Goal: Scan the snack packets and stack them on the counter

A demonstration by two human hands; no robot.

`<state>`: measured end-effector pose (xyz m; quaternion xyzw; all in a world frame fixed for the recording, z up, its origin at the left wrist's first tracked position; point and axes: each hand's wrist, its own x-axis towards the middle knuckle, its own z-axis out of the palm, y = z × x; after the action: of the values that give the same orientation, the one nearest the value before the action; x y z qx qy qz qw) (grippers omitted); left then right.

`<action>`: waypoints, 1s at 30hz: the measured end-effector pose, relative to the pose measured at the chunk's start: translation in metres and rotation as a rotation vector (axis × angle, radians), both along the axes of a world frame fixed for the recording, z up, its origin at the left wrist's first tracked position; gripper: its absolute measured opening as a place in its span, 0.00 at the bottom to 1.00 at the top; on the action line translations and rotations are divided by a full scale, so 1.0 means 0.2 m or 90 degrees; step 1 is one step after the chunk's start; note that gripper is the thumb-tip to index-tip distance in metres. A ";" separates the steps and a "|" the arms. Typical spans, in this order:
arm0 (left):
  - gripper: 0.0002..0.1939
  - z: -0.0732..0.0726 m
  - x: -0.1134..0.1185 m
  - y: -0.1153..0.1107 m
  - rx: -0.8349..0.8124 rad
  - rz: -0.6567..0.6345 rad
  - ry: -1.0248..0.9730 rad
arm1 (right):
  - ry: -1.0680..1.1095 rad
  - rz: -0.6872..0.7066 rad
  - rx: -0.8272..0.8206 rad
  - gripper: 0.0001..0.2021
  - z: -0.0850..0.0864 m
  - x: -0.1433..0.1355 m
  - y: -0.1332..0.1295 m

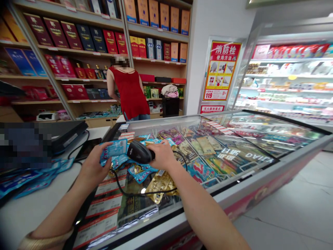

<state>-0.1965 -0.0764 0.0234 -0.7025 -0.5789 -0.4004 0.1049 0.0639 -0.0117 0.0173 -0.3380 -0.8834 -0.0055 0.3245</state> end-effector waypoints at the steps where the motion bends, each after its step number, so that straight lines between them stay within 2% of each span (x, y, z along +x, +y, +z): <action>1: 0.23 0.00 0.00 0.00 0.005 -0.003 0.003 | 0.001 0.002 0.000 0.15 0.00 0.00 0.00; 6: 0.23 -0.01 0.00 0.00 0.023 -0.015 0.022 | 0.002 0.001 -0.010 0.14 0.01 0.00 -0.01; 15: 0.25 0.00 0.00 0.00 -0.009 -0.009 -0.008 | -0.003 -0.006 -0.011 0.15 0.01 0.00 -0.01; 20: 0.28 -0.02 0.03 0.04 -0.018 0.022 -0.149 | 0.038 -0.082 -0.014 0.14 0.01 0.04 0.02; 24: 0.34 -0.07 0.09 0.14 -0.093 -0.020 -0.255 | 0.068 -0.168 -0.033 0.13 0.00 0.09 0.07; 27: 0.40 -0.11 0.11 0.19 -0.135 -0.042 -0.226 | 0.077 -0.202 -0.036 0.13 -0.01 0.11 0.10; 30: 0.40 -0.13 0.11 0.20 -0.107 -0.035 -0.150 | 0.072 -0.210 -0.036 0.13 -0.01 0.11 0.10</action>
<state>-0.1745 -0.0356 -0.0020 -0.6727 -0.5990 -0.4330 -0.0342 0.0852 0.0086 0.0149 -0.4870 -0.7962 -0.0152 0.3588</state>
